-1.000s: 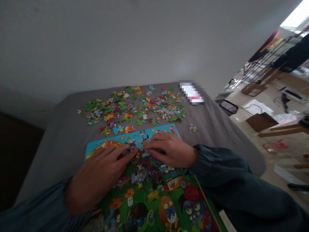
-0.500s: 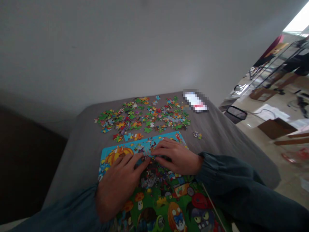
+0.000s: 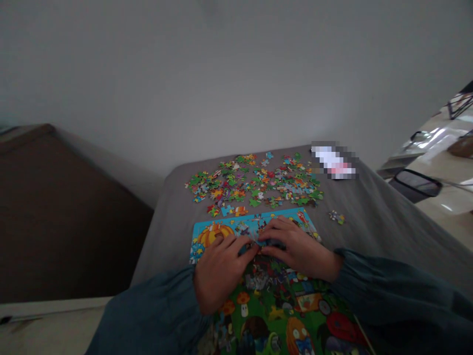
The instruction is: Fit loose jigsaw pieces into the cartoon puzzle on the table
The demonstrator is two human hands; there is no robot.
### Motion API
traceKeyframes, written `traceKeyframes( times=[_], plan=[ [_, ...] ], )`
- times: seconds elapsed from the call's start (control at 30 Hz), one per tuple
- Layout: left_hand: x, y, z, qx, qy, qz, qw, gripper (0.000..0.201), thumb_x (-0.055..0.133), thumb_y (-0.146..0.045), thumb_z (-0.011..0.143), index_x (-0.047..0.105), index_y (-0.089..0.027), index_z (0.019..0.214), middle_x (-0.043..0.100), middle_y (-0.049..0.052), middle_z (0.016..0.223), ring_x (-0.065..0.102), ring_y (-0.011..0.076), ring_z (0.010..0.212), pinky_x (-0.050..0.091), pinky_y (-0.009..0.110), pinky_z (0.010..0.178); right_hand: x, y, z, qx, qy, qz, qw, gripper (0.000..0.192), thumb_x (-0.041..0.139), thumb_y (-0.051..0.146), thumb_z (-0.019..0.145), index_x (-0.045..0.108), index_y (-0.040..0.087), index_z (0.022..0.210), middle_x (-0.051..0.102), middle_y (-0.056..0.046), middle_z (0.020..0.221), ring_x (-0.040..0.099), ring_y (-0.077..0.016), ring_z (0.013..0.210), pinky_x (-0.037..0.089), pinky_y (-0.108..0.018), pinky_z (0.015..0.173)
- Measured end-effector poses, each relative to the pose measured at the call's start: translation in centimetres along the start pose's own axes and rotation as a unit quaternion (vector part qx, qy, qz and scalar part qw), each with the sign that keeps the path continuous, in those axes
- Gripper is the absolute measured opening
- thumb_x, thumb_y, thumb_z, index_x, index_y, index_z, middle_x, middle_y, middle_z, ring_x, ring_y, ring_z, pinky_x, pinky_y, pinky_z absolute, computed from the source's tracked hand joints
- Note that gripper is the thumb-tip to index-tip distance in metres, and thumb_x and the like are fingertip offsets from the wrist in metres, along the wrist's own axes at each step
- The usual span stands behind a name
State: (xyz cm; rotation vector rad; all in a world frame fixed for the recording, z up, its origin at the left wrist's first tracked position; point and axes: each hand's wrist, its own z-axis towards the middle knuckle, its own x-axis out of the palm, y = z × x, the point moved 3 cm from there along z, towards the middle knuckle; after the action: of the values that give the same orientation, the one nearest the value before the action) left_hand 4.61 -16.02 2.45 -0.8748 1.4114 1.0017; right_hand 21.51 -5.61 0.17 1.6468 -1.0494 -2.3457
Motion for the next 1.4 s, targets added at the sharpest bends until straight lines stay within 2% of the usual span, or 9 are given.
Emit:
traceKeyframes(
  times=[0.27,0.57,0.73,0.83,1.03,1.4],
  plan=[
    [0.4,0.0,0.0,0.006,0.012,-0.012,1.000,0.030,0.061,-0.019,0.104,0.069,-0.025,0.133,0.075,0.006,0.127,0.071,0.0246,0.114,0.060,0.040,0.091,0.0,0.4,0.1,0.047,0.034,0.011,0.998,0.022,0.082,0.025,0.092,0.071,0.020,0.111,0.071,-0.008,0.112,0.062,-0.0284,0.114,0.051,-0.048,0.100],
    [0.3,0.7,0.1,0.014,0.023,-0.055,0.998,0.032,0.062,-0.014,0.101,0.070,-0.024,0.130,0.075,0.006,0.127,0.071,0.0235,0.112,0.062,0.039,0.094,0.2,0.1,0.0,0.018,0.025,0.011,0.999,0.022,0.079,0.031,0.096,0.069,0.020,0.112,0.070,-0.008,0.111,0.060,-0.0264,0.110,0.047,-0.044,0.098],
    [0.4,2.5,0.0,-0.002,-0.021,-0.078,0.997,0.035,0.058,-0.014,0.102,0.073,-0.027,0.131,0.076,0.006,0.116,0.072,0.0228,0.105,0.061,0.038,0.091,0.0,0.2,0.4,0.008,0.028,0.003,1.000,0.033,0.080,0.041,0.094,0.069,0.017,0.114,0.070,-0.010,0.114,0.059,-0.0264,0.112,0.045,-0.041,0.098],
    [1.0,3.3,0.1,-0.004,-0.037,-0.095,0.995,0.036,0.056,-0.018,0.103,0.073,-0.027,0.134,0.076,0.007,0.116,0.073,0.0234,0.103,0.061,0.039,0.090,-0.2,-0.2,0.8,0.007,0.023,-0.004,1.000,0.035,0.080,0.043,0.094,0.069,0.016,0.114,0.070,-0.009,0.113,0.059,-0.0253,0.111,0.045,-0.039,0.097],
    [1.5,3.3,0.5,-0.030,-0.038,-0.123,0.991,0.041,0.050,-0.027,0.106,0.068,-0.025,0.143,0.077,0.009,0.118,0.073,0.0248,0.101,0.062,0.040,0.089,-0.1,-0.4,1.2,0.001,0.028,-0.015,1.000,0.038,0.077,0.046,0.095,0.071,0.015,0.117,0.069,-0.010,0.112,0.058,-0.0258,0.113,0.044,-0.039,0.097],
    [1.9,3.5,0.8,-0.028,-0.065,-0.152,0.986,0.044,0.043,-0.038,0.107,0.073,-0.026,0.137,0.078,0.010,0.115,0.075,0.0277,0.098,0.063,0.043,0.086,-0.1,-0.4,1.8,0.001,0.029,-0.020,0.999,0.035,0.077,0.044,0.096,0.071,0.016,0.116,0.068,-0.009,0.112,0.058,-0.0245,0.112,0.044,-0.039,0.098]
  ],
)
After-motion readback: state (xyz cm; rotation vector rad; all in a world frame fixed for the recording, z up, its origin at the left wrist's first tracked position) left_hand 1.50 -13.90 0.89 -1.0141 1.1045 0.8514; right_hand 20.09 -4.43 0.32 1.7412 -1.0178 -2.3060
